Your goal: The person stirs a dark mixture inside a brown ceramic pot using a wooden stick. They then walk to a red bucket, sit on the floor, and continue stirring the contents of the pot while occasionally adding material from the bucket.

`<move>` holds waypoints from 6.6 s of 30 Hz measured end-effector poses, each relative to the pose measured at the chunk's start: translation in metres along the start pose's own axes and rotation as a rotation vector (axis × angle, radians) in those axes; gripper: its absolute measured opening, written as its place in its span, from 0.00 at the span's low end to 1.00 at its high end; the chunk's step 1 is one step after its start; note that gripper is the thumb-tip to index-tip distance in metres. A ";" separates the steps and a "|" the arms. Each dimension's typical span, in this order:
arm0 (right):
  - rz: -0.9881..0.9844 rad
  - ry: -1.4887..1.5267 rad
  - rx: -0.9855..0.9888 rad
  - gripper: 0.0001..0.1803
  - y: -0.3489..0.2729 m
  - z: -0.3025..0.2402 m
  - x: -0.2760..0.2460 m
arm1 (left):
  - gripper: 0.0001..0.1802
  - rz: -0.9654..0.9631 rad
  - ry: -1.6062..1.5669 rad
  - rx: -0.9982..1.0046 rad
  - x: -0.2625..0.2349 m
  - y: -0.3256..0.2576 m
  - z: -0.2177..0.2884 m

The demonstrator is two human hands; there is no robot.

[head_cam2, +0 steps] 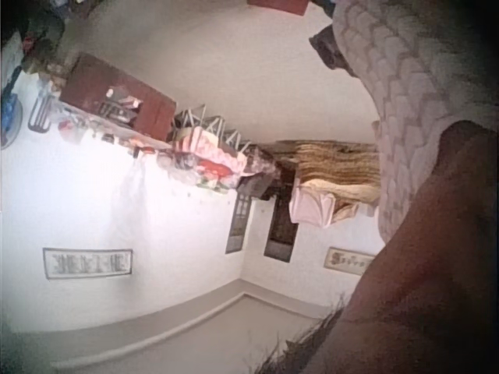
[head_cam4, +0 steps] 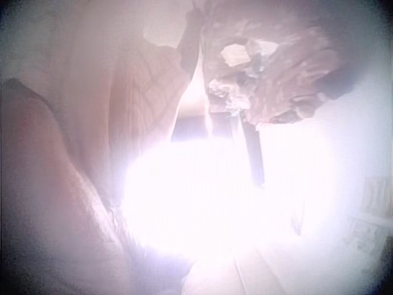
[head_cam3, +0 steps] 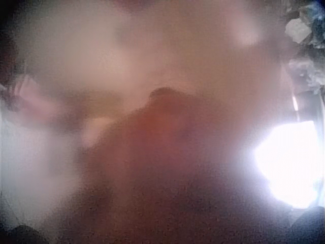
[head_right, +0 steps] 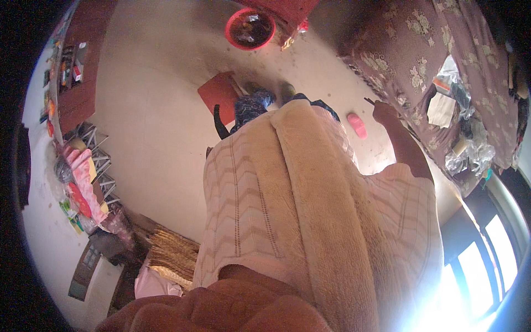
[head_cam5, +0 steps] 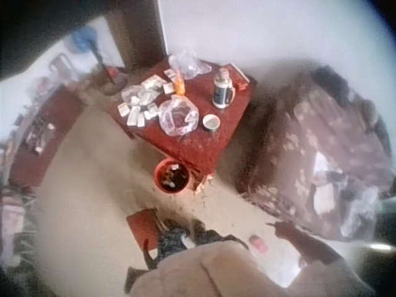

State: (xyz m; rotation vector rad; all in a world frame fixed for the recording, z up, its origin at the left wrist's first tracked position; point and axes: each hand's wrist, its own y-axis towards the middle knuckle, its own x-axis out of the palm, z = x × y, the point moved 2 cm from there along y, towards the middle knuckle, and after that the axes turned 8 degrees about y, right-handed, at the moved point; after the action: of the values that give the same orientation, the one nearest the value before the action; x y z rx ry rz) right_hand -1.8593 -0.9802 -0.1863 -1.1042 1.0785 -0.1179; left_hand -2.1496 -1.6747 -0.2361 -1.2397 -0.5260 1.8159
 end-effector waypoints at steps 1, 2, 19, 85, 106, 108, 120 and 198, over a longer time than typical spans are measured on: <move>0.018 0.012 -0.032 0.15 0.011 0.000 -0.001 | 0.11 -0.001 -0.005 0.012 0.000 0.001 0.005; 0.029 0.015 -0.061 0.15 0.019 -0.003 -0.005 | 0.11 -0.002 -0.010 0.011 0.000 0.001 0.005; 0.001 0.159 0.068 0.15 0.023 -0.105 -0.070 | 0.13 -0.122 0.098 0.098 0.055 0.035 0.121; -0.242 1.113 0.643 0.11 -0.058 -0.282 0.064 | 0.13 -1.020 0.591 1.342 0.617 -0.233 0.519; -0.192 1.130 0.524 0.26 0.118 -0.362 0.194 | 0.34 -0.408 1.127 1.513 0.547 -0.042 0.469; -0.164 1.077 0.542 0.26 0.123 -0.364 0.186 | 0.41 -0.159 1.657 1.756 0.514 0.029 0.432; 0.008 1.157 0.573 0.25 0.134 -0.341 0.233 | 0.27 -0.844 2.209 1.856 0.523 0.027 0.274; 1.249 0.361 0.628 0.19 -0.010 -0.382 0.233 | 0.13 -0.830 1.031 0.717 0.684 0.166 0.225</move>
State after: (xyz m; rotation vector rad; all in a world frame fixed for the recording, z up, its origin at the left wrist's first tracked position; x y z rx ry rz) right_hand -2.0202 -1.3685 -0.3400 0.2714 1.7251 0.3349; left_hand -2.5191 -1.1723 -0.6332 -1.0212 0.2017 0.4344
